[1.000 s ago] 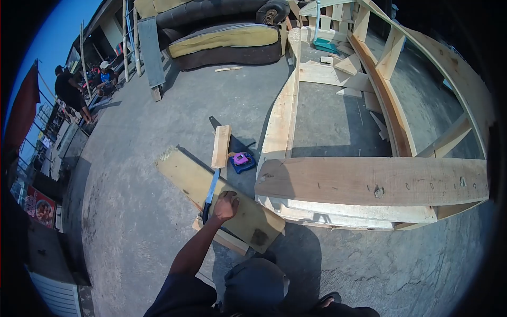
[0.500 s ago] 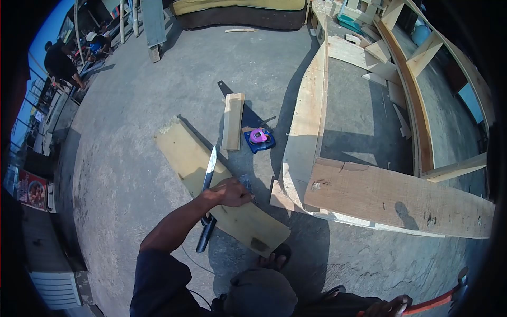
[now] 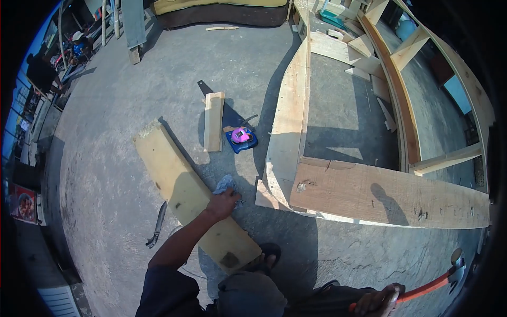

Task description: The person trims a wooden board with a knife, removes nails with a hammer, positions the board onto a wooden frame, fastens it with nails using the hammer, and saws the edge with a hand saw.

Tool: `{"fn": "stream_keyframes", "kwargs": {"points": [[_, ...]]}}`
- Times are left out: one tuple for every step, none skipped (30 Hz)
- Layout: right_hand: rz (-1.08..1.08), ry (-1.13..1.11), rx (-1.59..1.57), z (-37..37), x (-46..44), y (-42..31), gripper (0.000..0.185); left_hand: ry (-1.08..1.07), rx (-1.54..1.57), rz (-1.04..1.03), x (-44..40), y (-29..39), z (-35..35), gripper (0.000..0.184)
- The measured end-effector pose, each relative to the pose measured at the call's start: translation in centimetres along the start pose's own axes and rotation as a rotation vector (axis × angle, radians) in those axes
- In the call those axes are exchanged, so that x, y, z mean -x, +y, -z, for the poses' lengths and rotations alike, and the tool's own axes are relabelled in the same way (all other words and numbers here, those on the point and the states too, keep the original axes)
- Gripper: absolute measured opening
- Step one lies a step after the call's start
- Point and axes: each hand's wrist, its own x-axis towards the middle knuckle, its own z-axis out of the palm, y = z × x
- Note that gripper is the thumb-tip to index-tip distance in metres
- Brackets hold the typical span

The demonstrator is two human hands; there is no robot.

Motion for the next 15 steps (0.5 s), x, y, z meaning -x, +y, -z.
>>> {"fn": "stream_keyframes", "kwargs": {"points": [[-0.04,-0.044,-0.104,0.5,-0.3,0.3,0.028,0.053,0.006,0.007,-0.1,0.0,-0.4,0.027],[-0.01,-0.025,-0.103,0.9,-0.3,0.4,0.028,0.107,0.012,0.011,-0.3,0.0,-0.9,0.024],[0.016,0.004,-0.039,0.5,-0.1,0.1,0.025,0.121,0.025,-0.014,-0.3,-0.1,-1.9,0.024],[0.041,0.024,0.02,-0.1,0.0,0.0,0.022,0.187,0.016,-0.037,-0.6,-0.5,-2.8,0.02],[0.106,0.034,0.063,-0.4,0.2,0.0,0.018,0.249,0.01,-0.054,-1.0,-0.7,-3.9,0.017],[0.122,0.032,0.067,-0.2,0.1,0.2,0.018,0.261,0.022,-0.057,-1.1,-0.4,-4.3,0.017],[0.149,-0.007,0.041,0.3,-0.4,0.7,0.02,0.293,0.037,-0.079,-1.1,-0.3,-4.6,0.015],[0.176,-0.045,0.015,0.7,-0.7,1.1,0.022,0.326,0.052,-0.101,-1.1,-0.3,-4.9,0.013],[0.191,-0.053,0.02,0.7,-0.9,1.5,0.022,0.34,0.064,-0.099,-1.1,-0.2,-5.0,0.013],[0.188,-0.039,0.036,0.8,-1.0,1.7,0.022,0.36,0.146,-0.061,-1.0,-0.1,-5.1,0.014],[0.186,-0.024,0.052,0.8,-1.1,2.1,0.022,0.379,0.229,-0.025,-1.1,0.0,-5.2,0.016],[0.199,-0.03,0.06,0.7,-1.4,2.6,0.022,0.388,0.243,-0.023,-1.0,0.4,-4.9,0.016],[0.209,-0.003,0.124,0.8,-1.7,3.2,0.023,0.409,0.226,0.018,-0.7,1.1,-4.8,0.016],[0.219,0.021,0.19,1.2,-2.1,3.8,0.025,0.429,0.209,0.063,-0.2,1.4,-4.9,0.016],[0.164,-0.12,0.149,3.4,-3.3,4.4,0.025,0.437,0.223,0.073,-0.1,1.2,-5.3,0.016]]}}
